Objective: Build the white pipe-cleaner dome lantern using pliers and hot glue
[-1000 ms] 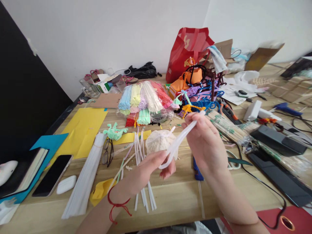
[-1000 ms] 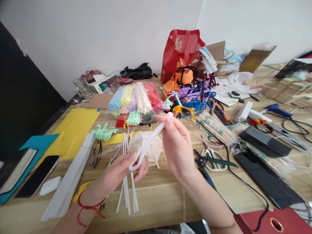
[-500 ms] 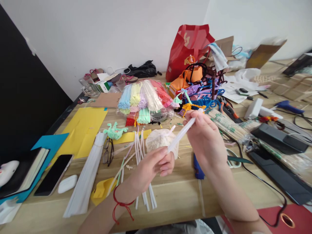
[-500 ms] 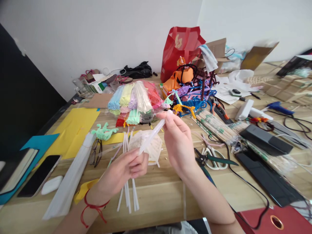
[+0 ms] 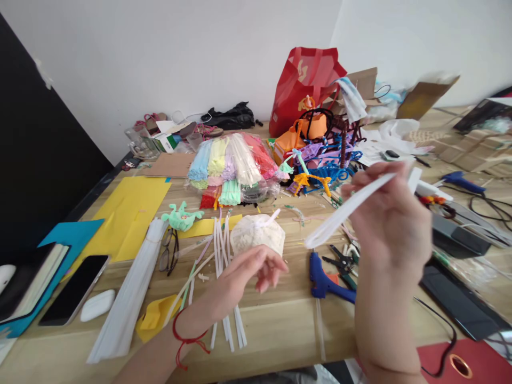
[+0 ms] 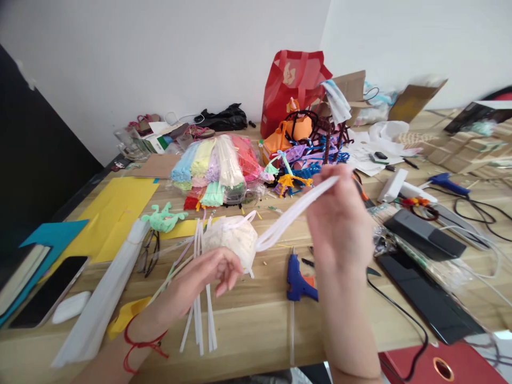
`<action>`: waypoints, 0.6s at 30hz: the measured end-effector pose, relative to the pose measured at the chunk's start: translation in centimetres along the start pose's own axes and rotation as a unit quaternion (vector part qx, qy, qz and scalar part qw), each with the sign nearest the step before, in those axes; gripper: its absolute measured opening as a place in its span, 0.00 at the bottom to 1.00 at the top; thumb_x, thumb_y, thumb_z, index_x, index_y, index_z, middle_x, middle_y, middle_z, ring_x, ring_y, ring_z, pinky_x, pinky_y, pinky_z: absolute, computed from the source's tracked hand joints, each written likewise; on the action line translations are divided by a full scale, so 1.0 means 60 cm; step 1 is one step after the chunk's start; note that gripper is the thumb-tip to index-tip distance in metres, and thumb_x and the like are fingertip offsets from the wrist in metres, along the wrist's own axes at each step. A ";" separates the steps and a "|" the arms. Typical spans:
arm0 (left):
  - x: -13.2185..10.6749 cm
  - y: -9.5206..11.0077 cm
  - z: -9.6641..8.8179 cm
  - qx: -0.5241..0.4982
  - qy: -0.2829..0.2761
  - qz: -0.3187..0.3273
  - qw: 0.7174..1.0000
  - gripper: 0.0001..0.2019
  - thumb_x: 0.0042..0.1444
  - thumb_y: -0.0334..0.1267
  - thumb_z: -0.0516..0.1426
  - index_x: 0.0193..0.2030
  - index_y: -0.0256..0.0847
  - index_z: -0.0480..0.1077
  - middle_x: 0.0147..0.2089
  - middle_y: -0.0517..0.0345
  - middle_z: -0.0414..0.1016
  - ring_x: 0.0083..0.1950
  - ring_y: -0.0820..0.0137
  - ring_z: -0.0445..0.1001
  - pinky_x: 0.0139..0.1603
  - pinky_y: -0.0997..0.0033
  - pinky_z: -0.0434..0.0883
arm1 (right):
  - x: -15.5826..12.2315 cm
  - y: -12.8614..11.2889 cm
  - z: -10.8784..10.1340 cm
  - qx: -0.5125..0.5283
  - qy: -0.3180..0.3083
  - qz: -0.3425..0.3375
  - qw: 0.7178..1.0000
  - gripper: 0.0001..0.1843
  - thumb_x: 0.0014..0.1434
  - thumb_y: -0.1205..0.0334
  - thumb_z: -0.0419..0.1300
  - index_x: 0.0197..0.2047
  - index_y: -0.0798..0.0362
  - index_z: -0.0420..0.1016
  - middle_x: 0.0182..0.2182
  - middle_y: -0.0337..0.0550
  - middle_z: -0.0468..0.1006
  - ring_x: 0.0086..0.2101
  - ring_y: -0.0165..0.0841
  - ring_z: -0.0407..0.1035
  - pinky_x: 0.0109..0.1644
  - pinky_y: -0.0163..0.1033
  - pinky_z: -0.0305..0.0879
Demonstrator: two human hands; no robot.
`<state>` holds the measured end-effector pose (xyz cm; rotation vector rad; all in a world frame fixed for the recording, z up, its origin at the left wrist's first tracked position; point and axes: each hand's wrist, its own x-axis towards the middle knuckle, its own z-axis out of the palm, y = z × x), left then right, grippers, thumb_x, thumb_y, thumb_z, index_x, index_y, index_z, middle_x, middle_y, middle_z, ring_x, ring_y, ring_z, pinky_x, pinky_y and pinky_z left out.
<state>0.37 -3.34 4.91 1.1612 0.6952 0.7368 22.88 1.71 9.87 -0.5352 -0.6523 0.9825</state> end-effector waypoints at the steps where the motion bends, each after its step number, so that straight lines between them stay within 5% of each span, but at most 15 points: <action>1: 0.001 -0.001 0.002 -0.007 -0.016 -0.009 1.000 0.23 0.67 0.54 0.49 0.43 0.35 0.74 0.31 0.56 0.69 0.28 0.73 0.63 0.33 0.70 0.58 | -0.010 0.014 0.010 -0.014 -0.017 0.022 1.000 0.05 0.56 0.61 0.68 0.28 0.45 0.79 0.30 0.33 0.75 0.31 0.27 0.67 0.37 0.35 0.67; 5: 0.004 -0.004 0.006 -0.104 -0.065 -0.051 0.991 0.26 0.66 0.58 0.48 0.37 0.35 0.73 0.26 0.58 0.66 0.25 0.74 0.61 0.30 0.71 0.57 | -0.049 0.068 0.044 -0.040 -0.061 0.098 0.993 0.03 0.56 0.56 0.67 0.31 0.43 0.80 0.35 0.37 0.77 0.37 0.33 0.69 0.41 0.39 0.67; 10: 0.003 0.006 0.005 -0.239 -0.099 -0.070 0.963 0.24 0.63 0.57 0.54 0.27 0.38 0.64 0.22 0.66 0.55 0.21 0.78 0.51 0.25 0.73 0.51 | -0.073 0.089 0.056 -0.034 -0.079 0.127 0.988 0.05 0.56 0.55 0.66 0.31 0.45 0.82 0.35 0.38 0.78 0.37 0.32 0.68 0.41 0.38 0.65; 18: 0.002 0.020 0.007 -0.350 -0.012 -0.069 0.934 0.21 0.63 0.43 0.56 0.24 0.39 0.52 0.24 0.67 0.50 0.22 0.79 0.46 0.27 0.76 0.55 | -0.075 0.101 0.053 -0.042 -0.079 0.130 0.987 0.06 0.58 0.55 0.65 0.32 0.44 0.83 0.35 0.37 0.79 0.38 0.32 0.68 0.45 0.38 0.65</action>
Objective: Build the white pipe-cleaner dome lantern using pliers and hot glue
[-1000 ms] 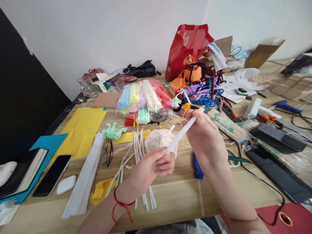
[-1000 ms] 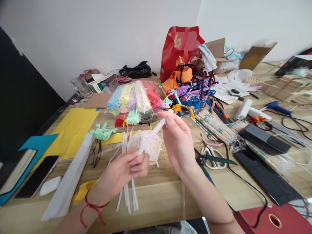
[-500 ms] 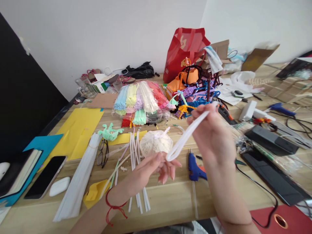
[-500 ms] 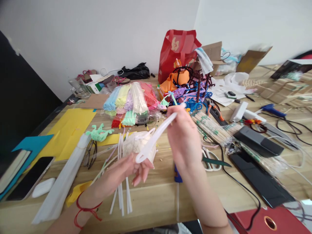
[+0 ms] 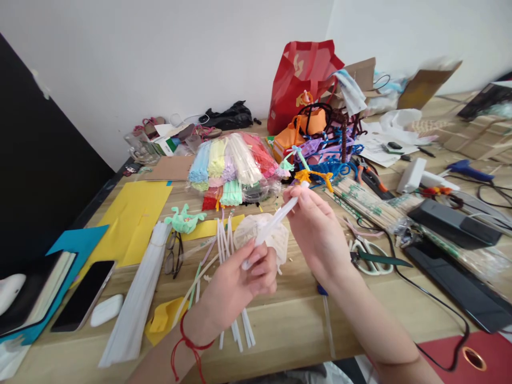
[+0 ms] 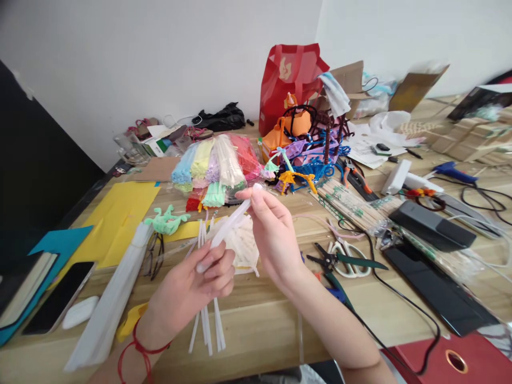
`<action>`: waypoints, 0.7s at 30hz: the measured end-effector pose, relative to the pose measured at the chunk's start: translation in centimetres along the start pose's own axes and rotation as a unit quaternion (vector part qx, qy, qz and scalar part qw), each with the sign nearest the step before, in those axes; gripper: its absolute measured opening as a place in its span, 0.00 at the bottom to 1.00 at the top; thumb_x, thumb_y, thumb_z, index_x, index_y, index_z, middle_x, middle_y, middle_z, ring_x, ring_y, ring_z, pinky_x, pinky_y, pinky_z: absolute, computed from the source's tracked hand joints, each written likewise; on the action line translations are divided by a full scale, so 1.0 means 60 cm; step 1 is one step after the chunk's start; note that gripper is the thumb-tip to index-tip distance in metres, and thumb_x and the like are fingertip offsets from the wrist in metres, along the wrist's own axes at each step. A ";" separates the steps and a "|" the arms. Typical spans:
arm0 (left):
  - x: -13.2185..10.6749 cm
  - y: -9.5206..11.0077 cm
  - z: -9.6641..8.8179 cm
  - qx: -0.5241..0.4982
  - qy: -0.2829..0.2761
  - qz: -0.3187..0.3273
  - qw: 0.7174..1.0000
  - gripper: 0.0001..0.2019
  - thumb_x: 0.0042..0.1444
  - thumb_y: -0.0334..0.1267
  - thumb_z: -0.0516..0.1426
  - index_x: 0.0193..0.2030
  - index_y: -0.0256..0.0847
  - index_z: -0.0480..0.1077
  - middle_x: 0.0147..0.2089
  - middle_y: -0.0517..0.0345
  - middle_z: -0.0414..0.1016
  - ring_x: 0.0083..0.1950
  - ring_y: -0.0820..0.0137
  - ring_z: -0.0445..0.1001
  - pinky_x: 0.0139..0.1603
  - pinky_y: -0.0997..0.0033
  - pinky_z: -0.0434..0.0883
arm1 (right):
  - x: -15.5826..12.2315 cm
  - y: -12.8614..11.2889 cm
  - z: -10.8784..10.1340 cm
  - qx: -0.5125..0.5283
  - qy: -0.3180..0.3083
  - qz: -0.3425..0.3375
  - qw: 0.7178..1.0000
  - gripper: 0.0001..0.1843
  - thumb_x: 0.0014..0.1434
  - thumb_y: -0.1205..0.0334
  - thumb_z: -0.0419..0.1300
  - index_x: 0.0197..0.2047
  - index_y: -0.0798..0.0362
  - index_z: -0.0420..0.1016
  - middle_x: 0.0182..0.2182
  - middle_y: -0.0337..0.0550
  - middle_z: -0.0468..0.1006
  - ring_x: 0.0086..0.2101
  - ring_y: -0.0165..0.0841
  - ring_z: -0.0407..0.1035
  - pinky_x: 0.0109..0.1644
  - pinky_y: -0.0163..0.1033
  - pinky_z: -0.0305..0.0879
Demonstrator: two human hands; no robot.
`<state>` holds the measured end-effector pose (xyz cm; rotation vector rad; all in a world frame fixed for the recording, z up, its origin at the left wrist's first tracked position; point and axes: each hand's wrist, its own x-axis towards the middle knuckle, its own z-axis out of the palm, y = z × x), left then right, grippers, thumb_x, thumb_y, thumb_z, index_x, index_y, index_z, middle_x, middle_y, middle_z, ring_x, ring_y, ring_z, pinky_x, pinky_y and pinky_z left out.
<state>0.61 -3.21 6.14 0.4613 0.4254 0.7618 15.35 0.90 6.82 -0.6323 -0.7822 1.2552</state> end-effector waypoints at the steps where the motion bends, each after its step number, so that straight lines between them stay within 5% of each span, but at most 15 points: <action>1: 0.001 0.000 0.000 -0.008 0.006 0.000 1.000 0.20 0.64 0.42 0.56 0.24 0.39 0.52 0.24 0.67 0.49 0.22 0.79 0.46 0.28 0.77 0.55 | 0.001 0.001 -0.001 -0.002 0.002 -0.001 1.000 0.06 0.58 0.55 0.65 0.32 0.43 0.83 0.36 0.37 0.79 0.38 0.32 0.68 0.45 0.38 0.65; 16: 0.004 -0.032 0.000 0.047 0.010 0.094 0.994 0.17 0.62 0.45 0.60 0.27 0.38 0.62 0.21 0.71 0.45 0.21 0.79 0.41 0.29 0.74 0.51 | -0.001 -0.005 -0.001 -0.025 0.045 -0.069 0.996 0.05 0.59 0.56 0.64 0.33 0.43 0.82 0.36 0.38 0.78 0.41 0.33 0.69 0.49 0.40 0.65; 21: 0.005 -0.040 0.000 0.087 0.063 0.103 0.989 0.15 0.62 0.48 0.60 0.33 0.38 0.68 0.20 0.71 0.45 0.22 0.79 0.42 0.29 0.74 0.50 | -0.004 -0.009 0.001 -0.034 0.050 -0.079 0.995 0.05 0.59 0.55 0.64 0.34 0.44 0.82 0.37 0.38 0.78 0.42 0.34 0.70 0.52 0.42 0.64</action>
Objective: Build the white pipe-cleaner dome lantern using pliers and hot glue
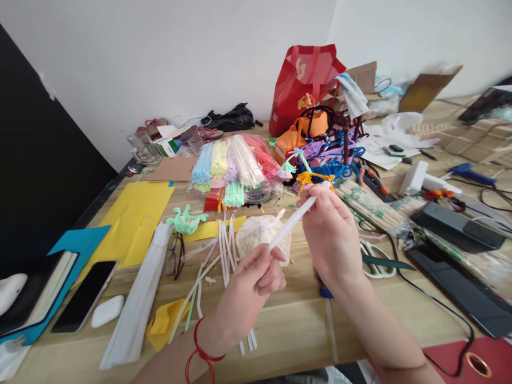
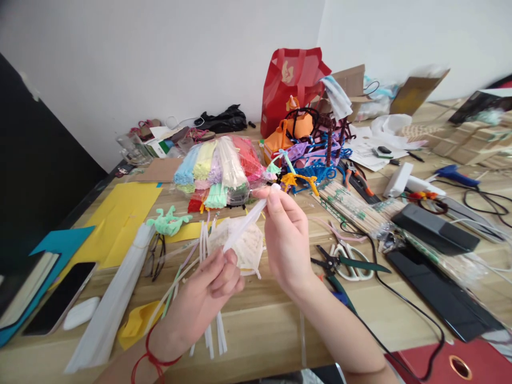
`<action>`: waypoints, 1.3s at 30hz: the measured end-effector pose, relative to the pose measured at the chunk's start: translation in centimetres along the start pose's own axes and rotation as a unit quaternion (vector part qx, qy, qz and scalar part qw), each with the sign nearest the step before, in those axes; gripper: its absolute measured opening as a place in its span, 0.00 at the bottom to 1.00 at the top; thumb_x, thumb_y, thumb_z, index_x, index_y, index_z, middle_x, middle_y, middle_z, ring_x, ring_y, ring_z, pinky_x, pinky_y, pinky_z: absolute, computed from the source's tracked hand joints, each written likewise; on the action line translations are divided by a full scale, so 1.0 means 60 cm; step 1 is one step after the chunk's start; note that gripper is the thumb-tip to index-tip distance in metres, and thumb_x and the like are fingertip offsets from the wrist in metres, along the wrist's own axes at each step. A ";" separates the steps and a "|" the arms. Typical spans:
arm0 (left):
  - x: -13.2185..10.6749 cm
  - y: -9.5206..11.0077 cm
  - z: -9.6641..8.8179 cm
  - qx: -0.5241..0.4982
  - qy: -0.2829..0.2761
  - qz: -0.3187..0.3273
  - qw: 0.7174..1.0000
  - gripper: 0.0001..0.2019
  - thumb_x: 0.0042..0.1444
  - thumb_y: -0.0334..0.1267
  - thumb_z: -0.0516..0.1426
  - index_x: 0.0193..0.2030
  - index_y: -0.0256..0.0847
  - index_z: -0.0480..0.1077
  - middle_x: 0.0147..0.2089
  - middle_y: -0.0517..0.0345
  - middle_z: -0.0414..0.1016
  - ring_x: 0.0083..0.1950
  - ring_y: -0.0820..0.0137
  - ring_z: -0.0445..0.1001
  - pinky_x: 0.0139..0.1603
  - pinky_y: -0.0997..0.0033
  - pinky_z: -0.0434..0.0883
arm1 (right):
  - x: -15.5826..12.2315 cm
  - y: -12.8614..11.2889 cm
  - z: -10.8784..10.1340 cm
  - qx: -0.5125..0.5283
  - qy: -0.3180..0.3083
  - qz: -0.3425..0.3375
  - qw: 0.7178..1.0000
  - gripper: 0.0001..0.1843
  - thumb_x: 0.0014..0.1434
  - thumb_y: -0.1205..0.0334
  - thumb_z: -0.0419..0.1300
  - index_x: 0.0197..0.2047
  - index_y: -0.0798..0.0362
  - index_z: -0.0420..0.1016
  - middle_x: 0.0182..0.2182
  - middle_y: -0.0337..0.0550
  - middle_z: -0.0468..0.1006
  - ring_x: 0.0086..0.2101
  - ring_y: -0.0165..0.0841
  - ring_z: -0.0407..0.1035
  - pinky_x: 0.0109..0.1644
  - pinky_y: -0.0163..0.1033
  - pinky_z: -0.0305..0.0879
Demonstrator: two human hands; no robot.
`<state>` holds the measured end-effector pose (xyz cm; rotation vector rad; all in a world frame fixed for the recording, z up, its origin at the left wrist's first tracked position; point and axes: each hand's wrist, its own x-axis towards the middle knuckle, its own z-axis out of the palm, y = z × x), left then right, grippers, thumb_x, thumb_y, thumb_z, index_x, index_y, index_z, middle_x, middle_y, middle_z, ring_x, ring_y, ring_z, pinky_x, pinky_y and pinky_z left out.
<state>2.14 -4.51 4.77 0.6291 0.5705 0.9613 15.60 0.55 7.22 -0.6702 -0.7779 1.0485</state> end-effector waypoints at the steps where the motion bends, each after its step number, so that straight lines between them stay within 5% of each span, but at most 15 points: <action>1: 0.000 -0.001 0.000 0.004 0.011 -0.005 1.000 0.14 0.61 0.48 0.61 0.35 0.37 0.69 0.20 0.71 0.45 0.23 0.79 0.43 0.30 0.74 0.51 | 0.000 0.000 0.000 -0.001 -0.001 0.000 1.000 0.06 0.59 0.55 0.64 0.34 0.43 0.82 0.37 0.38 0.78 0.42 0.34 0.70 0.53 0.42 0.64; 12: 0.000 -0.003 -0.010 0.096 0.015 -0.077 0.992 0.17 0.55 0.49 0.65 0.39 0.34 0.76 0.23 0.64 0.61 0.25 0.78 0.54 0.29 0.72 0.49 | 0.027 -0.020 -0.024 -0.005 0.016 -0.032 0.999 0.04 0.59 0.57 0.65 0.33 0.42 0.82 0.38 0.36 0.78 0.41 0.32 0.71 0.50 0.41 0.67; 16: 0.003 -0.002 -0.008 0.038 -0.051 -0.103 0.993 0.21 0.60 0.54 0.59 0.41 0.33 0.76 0.25 0.59 0.68 0.23 0.78 0.55 0.27 0.71 0.49 | 0.037 -0.034 -0.033 -0.021 0.003 -0.033 0.999 0.04 0.58 0.55 0.66 0.31 0.40 0.80 0.36 0.36 0.78 0.43 0.35 0.72 0.51 0.44 0.68; 21: 0.004 0.002 -0.008 -0.024 -0.125 -0.129 0.983 0.25 0.63 0.61 0.51 0.35 0.37 0.69 0.23 0.64 0.60 0.21 0.77 0.53 0.27 0.72 0.51 | 0.032 -0.026 -0.026 0.022 -0.020 0.023 0.999 0.03 0.55 0.56 0.68 0.31 0.43 0.80 0.35 0.36 0.77 0.39 0.33 0.71 0.47 0.42 0.68; 26: 0.002 0.005 -0.010 -0.035 -0.174 -0.135 0.975 0.21 0.63 0.55 0.56 0.29 0.39 0.60 0.23 0.68 0.54 0.21 0.79 0.48 0.26 0.73 0.51 | 0.026 -0.014 -0.020 0.039 -0.046 0.041 0.997 0.02 0.55 0.57 0.68 0.32 0.44 0.81 0.36 0.37 0.77 0.38 0.31 0.69 0.44 0.38 0.68; 39: -0.001 -0.012 -0.002 0.018 -0.048 -0.019 0.998 0.23 0.64 0.52 0.56 0.25 0.39 0.55 0.22 0.69 0.48 0.23 0.79 0.44 0.27 0.73 0.47 | 0.025 -0.007 -0.027 -0.007 -0.030 0.016 0.999 0.04 0.59 0.55 0.65 0.34 0.44 0.81 0.38 0.40 0.78 0.43 0.35 0.71 0.48 0.42 0.70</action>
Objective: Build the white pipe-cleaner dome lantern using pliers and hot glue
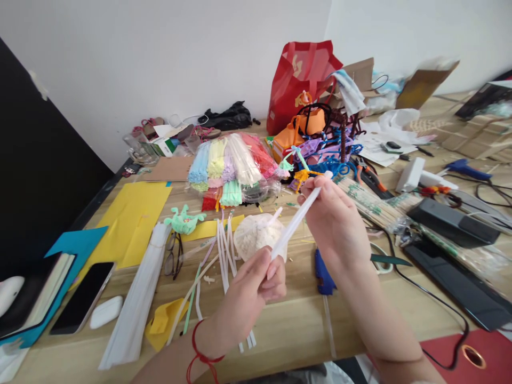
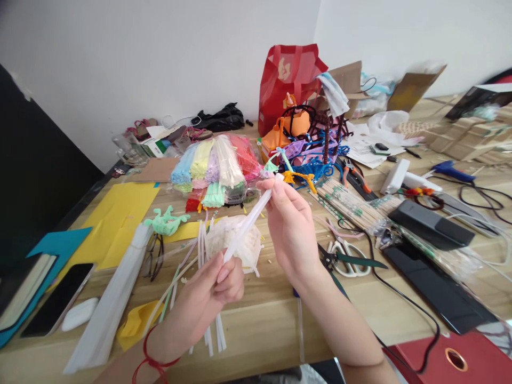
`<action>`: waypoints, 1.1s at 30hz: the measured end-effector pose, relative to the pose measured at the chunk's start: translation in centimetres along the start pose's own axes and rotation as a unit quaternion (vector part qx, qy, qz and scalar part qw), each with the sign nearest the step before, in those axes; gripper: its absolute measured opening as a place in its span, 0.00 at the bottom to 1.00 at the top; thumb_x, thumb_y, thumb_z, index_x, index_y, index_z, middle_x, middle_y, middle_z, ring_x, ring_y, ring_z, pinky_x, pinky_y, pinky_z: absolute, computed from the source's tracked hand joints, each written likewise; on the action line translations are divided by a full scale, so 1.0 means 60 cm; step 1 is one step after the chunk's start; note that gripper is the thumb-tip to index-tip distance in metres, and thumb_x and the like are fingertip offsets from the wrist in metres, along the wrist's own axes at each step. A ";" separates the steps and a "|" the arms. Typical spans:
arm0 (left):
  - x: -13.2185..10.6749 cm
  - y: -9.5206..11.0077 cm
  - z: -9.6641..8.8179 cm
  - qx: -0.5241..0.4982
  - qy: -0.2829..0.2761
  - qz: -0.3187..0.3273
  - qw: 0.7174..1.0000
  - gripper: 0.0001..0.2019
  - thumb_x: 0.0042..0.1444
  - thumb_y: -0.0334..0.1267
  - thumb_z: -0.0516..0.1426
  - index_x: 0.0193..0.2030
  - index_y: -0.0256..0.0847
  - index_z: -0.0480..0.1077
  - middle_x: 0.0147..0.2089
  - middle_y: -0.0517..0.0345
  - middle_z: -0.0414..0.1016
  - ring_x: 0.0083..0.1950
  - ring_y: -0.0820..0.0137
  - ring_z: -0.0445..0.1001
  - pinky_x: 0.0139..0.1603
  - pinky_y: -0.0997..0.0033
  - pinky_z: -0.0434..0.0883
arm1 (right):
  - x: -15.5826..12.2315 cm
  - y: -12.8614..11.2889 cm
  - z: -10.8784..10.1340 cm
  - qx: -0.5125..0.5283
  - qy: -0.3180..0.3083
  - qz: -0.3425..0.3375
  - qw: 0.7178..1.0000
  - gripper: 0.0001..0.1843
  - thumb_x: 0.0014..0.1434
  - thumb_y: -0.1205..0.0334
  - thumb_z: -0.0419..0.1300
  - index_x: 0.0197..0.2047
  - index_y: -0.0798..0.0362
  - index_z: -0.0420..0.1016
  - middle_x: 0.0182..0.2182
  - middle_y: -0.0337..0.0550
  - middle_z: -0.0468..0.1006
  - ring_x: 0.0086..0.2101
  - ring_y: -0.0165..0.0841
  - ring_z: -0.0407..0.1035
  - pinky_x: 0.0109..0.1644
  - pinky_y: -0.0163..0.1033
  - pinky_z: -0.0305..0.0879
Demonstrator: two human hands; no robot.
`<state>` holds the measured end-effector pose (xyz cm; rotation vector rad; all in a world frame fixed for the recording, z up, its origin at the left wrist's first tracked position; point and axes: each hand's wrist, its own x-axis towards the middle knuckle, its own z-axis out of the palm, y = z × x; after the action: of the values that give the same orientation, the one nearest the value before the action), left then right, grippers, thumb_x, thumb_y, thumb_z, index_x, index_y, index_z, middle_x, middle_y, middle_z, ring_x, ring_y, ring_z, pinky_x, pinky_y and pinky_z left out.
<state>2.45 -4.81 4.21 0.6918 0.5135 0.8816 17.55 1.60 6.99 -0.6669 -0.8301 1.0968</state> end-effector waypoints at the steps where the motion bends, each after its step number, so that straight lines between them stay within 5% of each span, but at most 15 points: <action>1: 0.000 -0.001 0.001 0.009 0.004 0.002 1.000 0.24 0.64 0.53 0.56 0.25 0.39 0.55 0.22 0.69 0.48 0.23 0.79 0.44 0.26 0.72 0.46 | 0.000 0.000 -0.001 -0.003 -0.001 -0.002 1.000 0.04 0.59 0.56 0.65 0.35 0.44 0.81 0.39 0.41 0.78 0.43 0.35 0.71 0.49 0.42 0.70; 7: -0.007 -0.014 -0.003 0.119 0.041 0.024 0.992 0.26 0.63 0.59 0.54 0.25 0.40 0.56 0.19 0.70 0.47 0.21 0.79 0.43 0.24 0.71 0.43 | -0.002 0.000 -0.001 -0.030 -0.001 -0.012 0.999 0.06 0.62 0.57 0.62 0.36 0.44 0.81 0.39 0.41 0.78 0.45 0.36 0.71 0.51 0.43 0.69; 10: -0.015 -0.002 -0.001 0.244 0.027 0.017 0.969 0.24 0.65 0.57 0.51 0.26 0.40 0.61 0.21 0.67 0.54 0.23 0.77 0.52 0.25 0.72 0.51 | -0.009 -0.005 0.003 -0.041 -0.001 -0.004 0.999 0.06 0.62 0.57 0.63 0.36 0.44 0.82 0.39 0.40 0.79 0.45 0.35 0.71 0.52 0.42 0.68; 13: -0.026 0.025 0.008 0.340 -0.020 -0.025 0.940 0.19 0.69 0.52 0.49 0.38 0.39 0.70 0.32 0.58 0.71 0.35 0.72 0.69 0.40 0.72 0.65 | -0.023 -0.013 0.009 -0.110 -0.057 -0.009 0.992 0.07 0.64 0.56 0.62 0.38 0.42 0.84 0.37 0.38 0.80 0.42 0.32 0.71 0.50 0.38 0.67; 17: -0.036 0.051 0.017 0.360 -0.010 -0.007 0.933 0.16 0.71 0.47 0.46 0.51 0.43 0.70 0.42 0.55 0.78 0.47 0.69 0.74 0.53 0.70 0.66 | -0.044 -0.023 0.024 -0.172 -0.133 -0.012 0.976 0.10 0.66 0.58 0.61 0.38 0.42 0.85 0.34 0.37 0.78 0.39 0.29 0.71 0.47 0.35 0.67; 20: -0.035 0.053 0.011 0.325 0.019 0.030 0.945 0.16 0.70 0.48 0.46 0.48 0.42 0.70 0.31 0.59 0.72 0.36 0.71 0.71 0.44 0.72 0.68 | -0.057 -0.025 0.037 -0.154 -0.158 0.029 0.975 0.10 0.65 0.59 0.61 0.36 0.44 0.85 0.32 0.38 0.75 0.32 0.27 0.70 0.35 0.32 0.68; 24: -0.031 0.045 -0.004 0.311 0.049 0.040 0.948 0.18 0.68 0.53 0.48 0.42 0.41 0.71 0.24 0.67 0.53 0.23 0.76 0.52 0.25 0.75 0.56 | -0.064 -0.018 0.048 -0.096 -0.163 0.093 0.977 0.10 0.63 0.57 0.62 0.36 0.48 0.85 0.36 0.40 0.76 0.18 0.21 0.63 0.18 0.31 0.59; 33: -0.021 0.041 -0.011 0.399 0.121 0.104 0.903 0.22 0.67 0.55 0.50 0.28 0.41 0.61 0.22 0.66 0.53 0.24 0.75 0.51 0.26 0.71 0.53 | -0.056 -0.007 0.046 -0.145 -0.186 0.098 0.967 0.14 0.64 0.51 0.61 0.36 0.51 0.83 0.24 0.39 0.74 0.23 0.27 0.65 0.25 0.34 0.63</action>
<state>0.04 -4.55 5.70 1.4133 1.0651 0.9573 14.66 -1.53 7.97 -0.8131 -1.2861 1.3165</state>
